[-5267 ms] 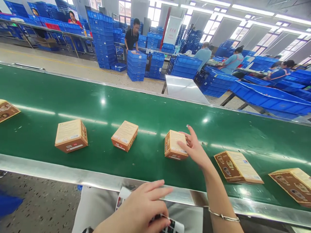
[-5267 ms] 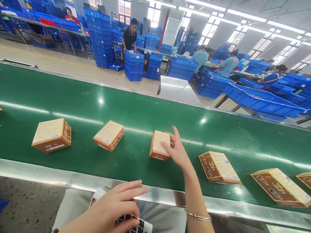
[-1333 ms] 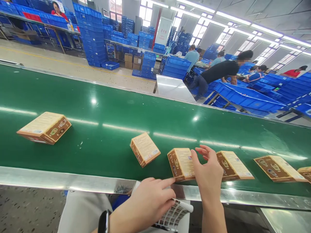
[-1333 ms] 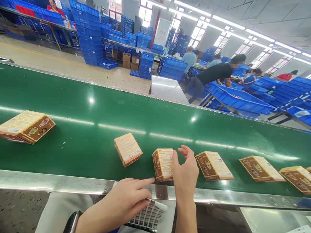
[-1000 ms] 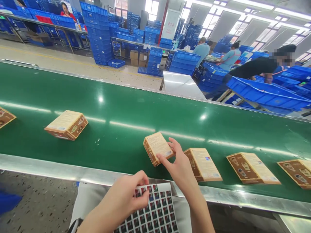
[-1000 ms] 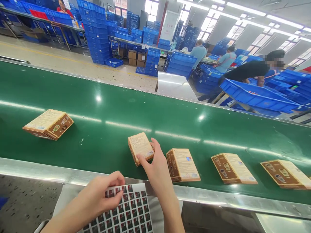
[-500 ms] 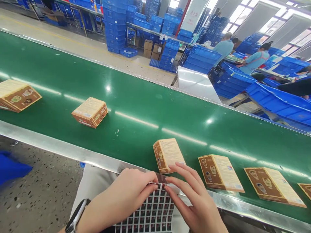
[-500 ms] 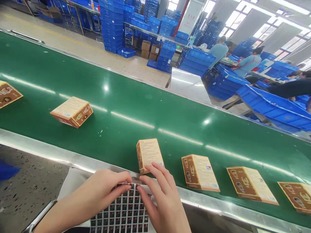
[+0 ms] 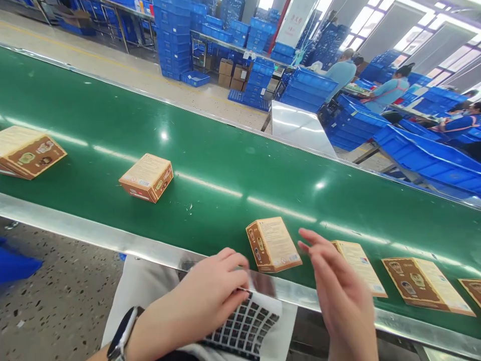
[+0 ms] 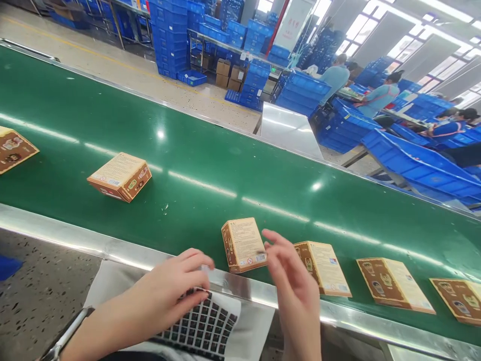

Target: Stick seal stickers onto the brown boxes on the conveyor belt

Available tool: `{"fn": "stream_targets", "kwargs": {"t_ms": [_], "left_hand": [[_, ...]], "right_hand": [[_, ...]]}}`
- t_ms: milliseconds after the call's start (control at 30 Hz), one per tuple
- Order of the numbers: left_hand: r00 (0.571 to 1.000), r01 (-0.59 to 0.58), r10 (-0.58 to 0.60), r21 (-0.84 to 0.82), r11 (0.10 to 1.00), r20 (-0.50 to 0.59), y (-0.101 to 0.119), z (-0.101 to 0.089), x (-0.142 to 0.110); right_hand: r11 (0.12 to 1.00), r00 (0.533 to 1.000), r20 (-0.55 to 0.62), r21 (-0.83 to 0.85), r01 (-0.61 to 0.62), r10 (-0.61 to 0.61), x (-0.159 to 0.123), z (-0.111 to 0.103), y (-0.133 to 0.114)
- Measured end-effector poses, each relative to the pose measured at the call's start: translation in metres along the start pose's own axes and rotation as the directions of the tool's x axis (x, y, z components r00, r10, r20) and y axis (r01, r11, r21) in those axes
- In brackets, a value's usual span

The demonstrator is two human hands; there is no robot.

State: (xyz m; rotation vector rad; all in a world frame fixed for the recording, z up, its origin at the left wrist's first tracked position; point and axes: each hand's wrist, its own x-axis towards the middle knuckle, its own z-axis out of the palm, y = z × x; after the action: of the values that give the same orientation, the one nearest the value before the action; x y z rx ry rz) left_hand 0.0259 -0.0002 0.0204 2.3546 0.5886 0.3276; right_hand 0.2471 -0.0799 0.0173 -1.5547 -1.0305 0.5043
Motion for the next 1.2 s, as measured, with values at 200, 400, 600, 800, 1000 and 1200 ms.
{"fn": "stream_targets", "kwargs": {"t_ms": [200, 400, 600, 800, 1000, 1200], "left_hand": [[0.962, -0.270, 0.271, 0.133, 0.954, 0.008, -0.003, 0.034, 0.031], [0.962, -0.272, 0.268, 0.168, 0.948, 0.046, -0.005, 0.050, 0.042], [0.952, -0.303, 0.303, 0.189, 0.934, 0.030, 0.000, 0.055, 0.047], [0.942, -0.334, 0.330, 0.215, 0.918, 0.055, 0.003, 0.059, 0.053], [0.931, -0.365, 0.355, 0.189, 0.912, 0.084, 0.004, 0.068, 0.062], [0.962, -0.204, 0.203, -0.014, 0.979, 0.182, 0.004, 0.057, 0.057]], "right_hand": [[0.864, 0.881, -0.126, 0.302, -0.403, 0.455, 0.032, 0.016, 0.032], [0.870, 0.869, -0.203, 0.314, -0.379, 0.452, 0.025, 0.016, 0.032], [0.886, 0.847, -0.288, 0.276, -0.373, 0.447, 0.023, 0.011, 0.037], [0.921, 0.845, -0.367, 0.160, -0.355, 0.390, 0.021, 0.008, 0.039], [0.934, 0.824, -0.491, -0.056, -0.353, 0.282, 0.026, -0.002, 0.041], [0.909, 0.811, -0.568, -0.249, -0.335, 0.144, 0.033, -0.022, 0.032]]}}
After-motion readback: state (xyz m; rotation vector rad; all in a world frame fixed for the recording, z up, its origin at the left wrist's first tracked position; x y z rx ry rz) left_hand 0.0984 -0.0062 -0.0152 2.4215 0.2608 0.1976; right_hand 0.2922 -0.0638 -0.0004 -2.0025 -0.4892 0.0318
